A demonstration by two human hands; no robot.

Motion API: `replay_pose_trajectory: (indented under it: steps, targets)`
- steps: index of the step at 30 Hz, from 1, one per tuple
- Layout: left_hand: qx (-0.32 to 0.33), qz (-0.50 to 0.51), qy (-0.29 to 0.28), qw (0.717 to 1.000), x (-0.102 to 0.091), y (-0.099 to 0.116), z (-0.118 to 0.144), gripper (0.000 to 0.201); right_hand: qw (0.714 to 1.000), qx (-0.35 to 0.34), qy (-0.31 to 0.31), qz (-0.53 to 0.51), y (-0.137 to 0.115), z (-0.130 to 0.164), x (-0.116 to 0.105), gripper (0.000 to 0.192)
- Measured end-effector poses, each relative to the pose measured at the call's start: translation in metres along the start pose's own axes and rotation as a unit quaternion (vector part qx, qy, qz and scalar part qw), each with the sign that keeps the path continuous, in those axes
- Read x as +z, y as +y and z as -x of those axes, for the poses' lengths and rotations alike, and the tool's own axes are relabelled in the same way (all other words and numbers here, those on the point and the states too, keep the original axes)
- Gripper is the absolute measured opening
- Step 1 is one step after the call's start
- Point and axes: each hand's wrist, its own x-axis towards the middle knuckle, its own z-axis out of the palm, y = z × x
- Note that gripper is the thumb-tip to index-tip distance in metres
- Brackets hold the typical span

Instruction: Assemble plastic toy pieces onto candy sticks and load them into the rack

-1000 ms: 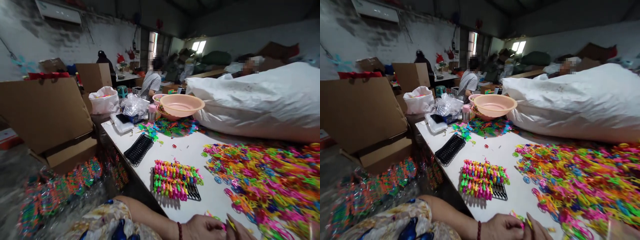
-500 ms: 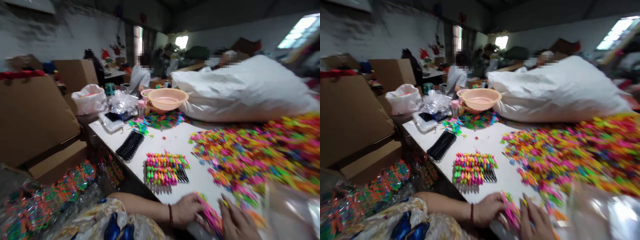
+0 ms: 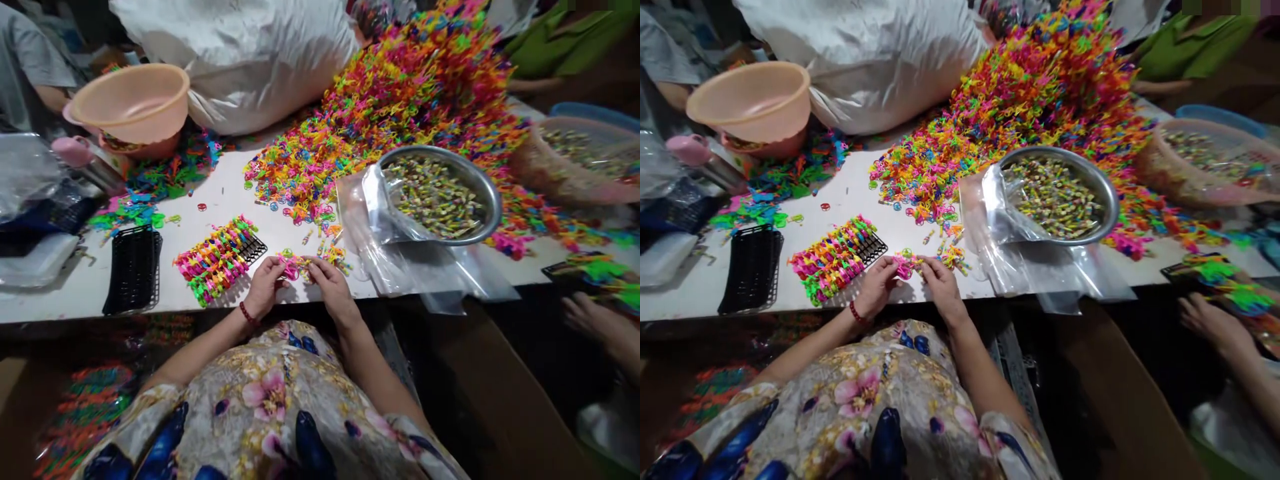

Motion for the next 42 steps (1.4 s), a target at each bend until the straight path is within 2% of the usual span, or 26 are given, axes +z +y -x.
replay_pose_trajectory:
  steps: [8, 12, 15, 21, 26, 29, 33, 36, 42]
  targets:
    - [-0.005, -0.005, -0.013, 1.0, -0.003, -0.01, -0.004, 0.04, 0.996, 0.048, 0.008, -0.076, 0.002, 0.005, -0.001, 0.035]
    - [-0.019, -0.01, -0.026, 0.999, -0.004, -0.009, -0.004, 0.039, 0.981, 0.082, -0.008, -0.175, 0.008, 0.005, -0.002, 0.037]
    - [-0.04, 0.007, -0.045, 0.998, -0.003, -0.007, -0.003, 0.04, 0.973, 0.094, -0.019, -0.211, 0.009, 0.005, -0.002, 0.038]
    - [-0.105, 0.047, -0.095, 0.989, 0.0, -0.005, -0.001, 0.045, 0.987, 0.065, -0.016, -0.148, 0.014, 0.007, 0.005, 0.032]
    - [-0.103, -0.015, -0.097, 0.99, -0.002, -0.011, 0.0, 0.054, 0.994, 0.04, -0.008, -0.106, 0.018, 0.009, 0.01, 0.029]
    - [-0.097, -0.053, -0.081, 0.991, -0.005, -0.017, 0.0, 0.051, 0.993, 0.046, -0.011, -0.111, 0.019, 0.009, 0.011, 0.031]
    - [-0.052, -0.121, -0.055, 0.99, -0.007, -0.021, -0.002, 0.052, 0.993, 0.055, -0.008, -0.105, 0.019, 0.009, 0.011, 0.036]
    - [-0.04, -0.104, -0.068, 0.991, -0.007, -0.021, -0.002, 0.053, 0.992, 0.067, -0.01, -0.108, 0.019, 0.009, 0.01, 0.04]
    - [-0.055, -0.084, -0.102, 0.99, -0.005, -0.019, 0.001, 0.048, 0.994, 0.054, -0.02, -0.094, 0.02, 0.009, 0.006, 0.035]
